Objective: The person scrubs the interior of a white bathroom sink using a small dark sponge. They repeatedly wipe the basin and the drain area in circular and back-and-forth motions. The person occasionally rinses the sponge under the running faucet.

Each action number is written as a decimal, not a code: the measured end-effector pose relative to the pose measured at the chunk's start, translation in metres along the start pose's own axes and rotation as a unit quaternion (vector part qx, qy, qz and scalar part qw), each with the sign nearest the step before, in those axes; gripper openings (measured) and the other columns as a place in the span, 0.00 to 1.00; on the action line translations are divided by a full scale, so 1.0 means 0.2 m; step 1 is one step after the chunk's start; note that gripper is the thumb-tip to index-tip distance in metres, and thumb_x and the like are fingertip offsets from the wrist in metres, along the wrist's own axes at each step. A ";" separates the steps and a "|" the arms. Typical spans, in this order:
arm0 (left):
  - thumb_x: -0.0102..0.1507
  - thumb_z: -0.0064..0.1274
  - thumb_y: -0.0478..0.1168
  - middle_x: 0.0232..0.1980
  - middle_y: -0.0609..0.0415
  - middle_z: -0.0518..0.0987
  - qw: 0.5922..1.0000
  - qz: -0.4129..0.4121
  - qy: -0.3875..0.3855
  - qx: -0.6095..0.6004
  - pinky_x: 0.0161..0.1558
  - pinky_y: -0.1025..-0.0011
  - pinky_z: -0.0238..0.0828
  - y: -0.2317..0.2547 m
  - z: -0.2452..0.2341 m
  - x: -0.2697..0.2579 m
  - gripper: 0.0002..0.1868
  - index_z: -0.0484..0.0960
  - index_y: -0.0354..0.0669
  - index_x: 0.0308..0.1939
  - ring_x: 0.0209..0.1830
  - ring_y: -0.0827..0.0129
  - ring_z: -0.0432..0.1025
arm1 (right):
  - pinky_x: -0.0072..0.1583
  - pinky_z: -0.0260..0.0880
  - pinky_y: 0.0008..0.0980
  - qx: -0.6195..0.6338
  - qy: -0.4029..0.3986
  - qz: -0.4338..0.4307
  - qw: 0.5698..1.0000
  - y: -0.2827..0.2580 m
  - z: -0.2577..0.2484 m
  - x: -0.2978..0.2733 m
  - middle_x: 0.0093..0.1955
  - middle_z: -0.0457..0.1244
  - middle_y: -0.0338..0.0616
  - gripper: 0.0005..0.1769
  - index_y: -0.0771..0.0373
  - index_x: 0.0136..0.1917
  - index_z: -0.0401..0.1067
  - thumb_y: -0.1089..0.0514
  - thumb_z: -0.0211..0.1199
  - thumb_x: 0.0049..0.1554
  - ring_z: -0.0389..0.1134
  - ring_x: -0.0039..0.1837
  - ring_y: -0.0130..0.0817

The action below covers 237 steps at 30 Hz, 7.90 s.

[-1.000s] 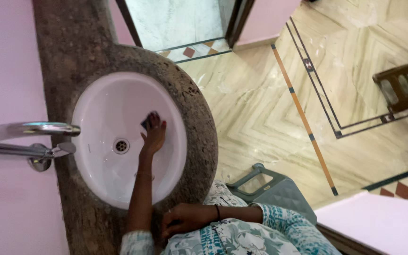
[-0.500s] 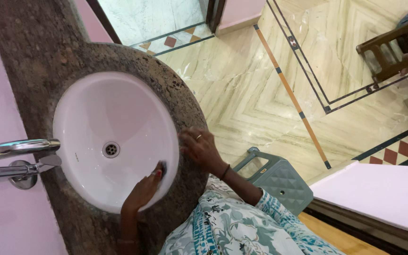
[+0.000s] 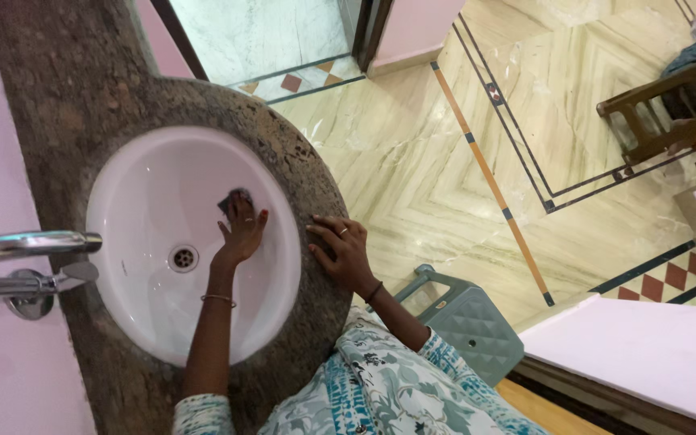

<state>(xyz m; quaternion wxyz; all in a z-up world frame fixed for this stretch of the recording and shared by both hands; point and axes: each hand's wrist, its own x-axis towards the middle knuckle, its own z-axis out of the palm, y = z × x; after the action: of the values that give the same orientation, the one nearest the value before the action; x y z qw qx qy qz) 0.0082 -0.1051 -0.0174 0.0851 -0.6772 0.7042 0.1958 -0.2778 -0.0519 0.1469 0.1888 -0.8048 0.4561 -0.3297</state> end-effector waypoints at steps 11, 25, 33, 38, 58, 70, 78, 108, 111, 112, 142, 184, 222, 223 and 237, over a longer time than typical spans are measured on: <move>0.69 0.27 0.67 0.85 0.46 0.33 0.955 0.052 -0.194 -0.220 0.80 0.54 0.30 0.32 -0.18 -1.12 0.47 0.30 0.43 0.81 0.85 0.53 0.31 | 0.74 0.48 0.48 0.013 -0.005 0.002 1.000 -0.01 -0.02 -0.01 0.74 0.62 0.34 0.20 0.50 0.65 0.76 0.52 0.66 0.59 0.57 0.74 0.41; 0.70 0.29 0.67 0.83 0.29 0.30 0.940 0.112 0.101 -0.305 0.75 0.43 0.30 0.50 -0.28 -0.48 0.52 0.33 0.26 0.79 0.83 0.37 0.26 | 0.73 0.51 0.47 0.021 0.020 -0.022 0.999 0.02 0.01 -0.01 0.72 0.64 0.35 0.17 0.50 0.61 0.77 0.55 0.68 0.58 0.59 0.73 0.42; 0.73 0.17 0.66 0.86 0.37 0.33 0.979 0.016 0.166 -0.114 0.75 0.30 0.27 0.29 -0.44 0.04 0.45 0.45 0.32 0.80 0.85 0.40 0.34 | 0.72 0.50 0.49 0.020 0.013 -0.022 0.999 0.03 0.02 0.00 0.72 0.63 0.36 0.16 0.52 0.60 0.78 0.56 0.67 0.58 0.59 0.73 0.43; 0.71 0.14 0.67 0.85 0.42 0.33 0.967 -0.046 0.197 -0.153 0.73 0.29 0.22 0.06 -0.56 0.25 0.46 0.41 0.37 0.82 0.84 0.42 0.30 | 0.72 0.50 0.48 0.021 0.013 -0.019 1.000 0.01 0.01 0.01 0.71 0.64 0.36 0.16 0.52 0.60 0.78 0.57 0.66 0.57 0.59 0.72 0.43; 0.71 0.34 0.70 0.85 0.37 0.49 0.910 -0.211 0.351 -0.063 0.76 0.38 0.35 -0.64 -0.40 -0.46 0.50 0.53 0.28 0.81 0.83 0.44 0.45 | 0.73 0.49 0.47 0.067 0.013 0.010 0.998 0.03 0.00 0.01 0.69 0.65 0.34 0.14 0.50 0.58 0.79 0.57 0.66 0.59 0.60 0.71 0.42; 0.67 0.37 0.69 0.79 0.38 0.54 0.953 -0.288 0.053 0.080 0.78 0.52 0.42 0.08 -0.22 -1.50 0.48 0.59 0.31 0.76 0.81 0.49 0.51 | 0.73 0.60 0.45 -0.020 -0.033 -0.036 0.999 0.01 -0.02 0.04 0.70 0.63 0.44 0.23 0.57 0.70 0.71 0.58 0.62 0.62 0.59 0.72 0.48; 0.71 0.34 0.58 0.80 0.58 0.57 0.945 -0.105 -0.068 -0.304 0.82 0.59 0.34 0.53 -0.31 -1.55 0.31 0.64 0.53 0.75 0.83 0.66 0.49 | 0.78 0.51 0.50 0.028 -0.046 -0.058 0.997 0.04 0.03 0.31 0.80 0.51 0.54 0.35 0.61 0.81 0.53 0.51 0.60 0.65 0.50 0.81 0.52; 0.71 0.43 0.59 0.80 0.43 0.61 0.890 -0.226 0.337 -0.205 0.82 0.50 0.41 -0.47 -0.58 0.02 0.37 0.61 0.43 0.79 0.81 0.51 0.53 | 0.81 0.44 0.44 -0.079 -0.066 -0.038 0.994 0.11 0.21 0.45 0.83 0.51 0.45 0.28 0.60 0.79 0.59 0.55 0.50 0.68 0.48 0.84 0.43; 0.77 0.48 0.55 0.82 0.36 0.59 0.882 -0.190 0.413 -0.124 0.80 0.48 0.42 -0.64 -0.54 -0.27 0.35 0.61 0.34 0.79 0.83 0.43 0.52 | 0.81 0.46 0.45 -0.067 -0.055 -0.044 0.995 0.11 0.21 0.45 0.83 0.52 0.45 0.27 0.61 0.79 0.61 0.55 0.51 0.68 0.50 0.83 0.44; 0.79 0.47 0.53 0.82 0.34 0.58 0.885 -0.184 0.412 -0.111 0.78 0.46 0.41 -0.63 -0.50 -0.39 0.34 0.61 0.32 0.80 0.83 0.40 0.51 | 0.81 0.47 0.45 -0.062 -0.052 -0.044 0.996 0.11 0.21 0.45 0.83 0.52 0.45 0.27 0.61 0.78 0.61 0.55 0.51 0.68 0.50 0.83 0.44; 0.76 0.31 0.58 0.45 0.37 0.81 0.951 -0.066 -0.124 -0.276 0.58 0.49 0.74 0.26 -0.20 -0.93 0.28 0.79 0.40 0.53 0.46 0.42 0.75 | 0.62 0.71 0.41 0.126 -0.280 -0.189 0.933 0.01 0.23 0.20 0.59 0.68 0.44 0.15 0.55 0.63 0.74 0.57 0.61 0.62 0.70 0.61 0.43; 0.74 0.40 0.46 0.69 0.43 0.74 0.487 -0.077 0.433 -0.755 0.68 0.65 0.68 -0.30 -0.26 -1.23 0.25 0.66 0.38 0.72 0.65 0.62 0.73 | 0.61 0.66 0.42 -0.214 -0.254 -0.322 0.887 -0.24 1.96 0.67 0.50 0.69 0.53 0.14 0.65 0.52 0.75 0.60 0.59 0.54 0.70 0.54 0.45; 0.70 0.22 0.72 0.64 0.41 0.79 0.509 -0.110 0.435 -0.734 0.67 0.61 0.67 -0.39 -0.18 -1.12 0.46 0.72 0.35 0.67 0.62 0.56 0.76 | 0.46 0.74 0.53 -0.146 -0.609 -0.402 0.668 -0.36 1.41 -0.02 0.44 0.68 0.57 0.36 0.66 0.79 0.53 0.41 0.47 0.67 0.72 0.43 0.53; 0.70 0.21 0.72 0.63 0.41 0.79 0.510 -0.106 0.439 -0.733 0.67 0.61 0.67 -0.39 -0.16 -1.11 0.46 0.72 0.35 0.67 0.62 0.56 0.77 | 0.52 0.73 0.52 -0.129 -0.621 -0.387 0.669 -0.39 1.53 0.04 0.47 0.69 0.58 0.37 0.67 0.81 0.51 0.40 0.48 0.69 0.73 0.48 0.55; 0.68 0.17 0.75 0.63 0.39 0.79 0.573 -0.114 0.432 -0.687 0.68 0.58 0.64 -0.37 -0.13 -1.06 0.51 0.72 0.35 0.68 0.62 0.54 0.75 | 0.75 0.30 0.56 -0.461 -0.224 -0.251 0.821 0.03 1.13 0.70 0.80 0.49 0.60 0.68 0.66 0.80 0.58 0.14 0.53 0.45 0.43 0.79 0.56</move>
<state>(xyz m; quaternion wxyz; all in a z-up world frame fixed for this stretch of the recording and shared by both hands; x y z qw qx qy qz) 0.1000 0.0796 0.0759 -0.6984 -0.6111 0.2288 0.2941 -0.0713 -0.1754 0.0323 -0.1968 -0.9361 0.2822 0.0725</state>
